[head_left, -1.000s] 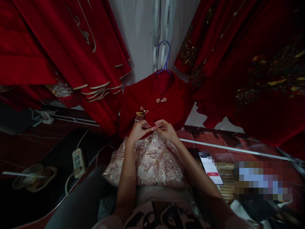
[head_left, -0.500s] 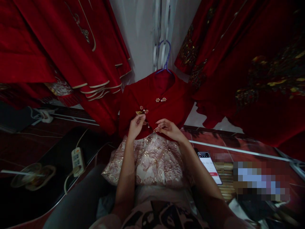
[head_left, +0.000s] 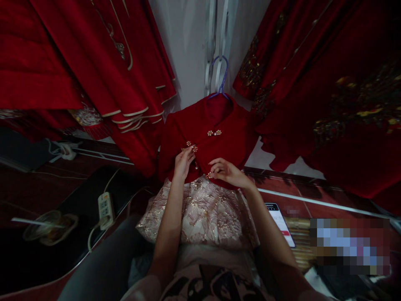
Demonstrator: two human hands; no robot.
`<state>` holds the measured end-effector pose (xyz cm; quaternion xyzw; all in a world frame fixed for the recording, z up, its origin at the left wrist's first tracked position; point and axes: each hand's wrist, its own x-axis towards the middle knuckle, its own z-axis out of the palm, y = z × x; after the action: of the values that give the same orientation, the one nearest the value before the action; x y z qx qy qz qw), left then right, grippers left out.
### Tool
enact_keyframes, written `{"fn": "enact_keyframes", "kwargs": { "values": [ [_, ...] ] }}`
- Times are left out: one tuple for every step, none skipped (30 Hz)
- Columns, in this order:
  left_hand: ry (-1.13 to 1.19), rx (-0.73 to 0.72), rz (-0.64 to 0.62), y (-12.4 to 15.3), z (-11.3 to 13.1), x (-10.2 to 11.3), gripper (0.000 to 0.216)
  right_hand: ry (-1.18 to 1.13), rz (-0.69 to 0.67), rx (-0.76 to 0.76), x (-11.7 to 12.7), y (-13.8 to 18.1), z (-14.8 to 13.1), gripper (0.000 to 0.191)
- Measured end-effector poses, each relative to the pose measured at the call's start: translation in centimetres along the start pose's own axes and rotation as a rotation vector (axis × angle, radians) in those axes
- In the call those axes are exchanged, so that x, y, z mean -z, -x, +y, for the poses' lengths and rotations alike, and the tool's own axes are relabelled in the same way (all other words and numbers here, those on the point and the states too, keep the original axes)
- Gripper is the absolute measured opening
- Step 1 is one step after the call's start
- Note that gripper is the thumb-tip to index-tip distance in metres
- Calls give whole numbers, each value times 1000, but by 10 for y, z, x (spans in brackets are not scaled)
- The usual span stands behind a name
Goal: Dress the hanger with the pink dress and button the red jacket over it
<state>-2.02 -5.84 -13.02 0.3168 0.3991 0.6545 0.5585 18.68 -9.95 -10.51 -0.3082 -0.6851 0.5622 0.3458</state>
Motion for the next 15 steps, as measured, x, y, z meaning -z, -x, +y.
{"fn": "enact_keyframes", "kwargs": {
  "values": [
    [-10, -7, 6, -1, 0, -1, 31, 2, 0, 4, 0, 0, 0, 38],
    [-14, -12, 14, -1, 0, -2, 31, 5, -1, 7, 0, 0, 0, 39],
    [-17, -15, 25, -1, -1, -3, 30, 8, -1, 8, 0, 0, 0, 39],
    [-22, -16, 38, -2, -1, -5, 30, 12, -1, 7, -1, 0, 0, 39],
    [-34, -19, 58, -2, -1, -7, 29, 16, -1, 6, -1, 1, -1, 39],
    [-52, -24, 81, -2, -1, -8, 29, 19, -1, 3, -1, 1, -1, 40],
    [-74, -29, 99, -1, 0, -10, 28, 22, -2, 2, -1, 1, -2, 40],
    [-98, -29, 109, 0, 1, -12, 29, 27, -2, 2, 0, 1, -3, 40],
    [-121, -20, 102, 0, 4, -13, 30, 31, -4, 3, 1, 1, -3, 39],
    [-147, 1, 78, 1, 6, -15, 31, 32, -9, 5, 2, 2, -4, 39],
    [-182, 28, 36, 1, 10, -17, 34, 31, -20, 4, 5, 4, -5, 39],
    [-226, 47, -15, 1, 14, -20, 37, 27, -36, 1, 8, 5, -6, 38],
    [-276, 44, -68, 0, 18, -24, 39, 21, -57, -7, 11, 8, -8, 38],
    [-330, 10, -116, -1, 22, -29, 40, 16, -81, -18, 15, 10, -10, 37],
    [-389, -58, -162, -4, 26, -35, 39, 12, -104, -31, 18, 13, -12, 35]
  ]
}}
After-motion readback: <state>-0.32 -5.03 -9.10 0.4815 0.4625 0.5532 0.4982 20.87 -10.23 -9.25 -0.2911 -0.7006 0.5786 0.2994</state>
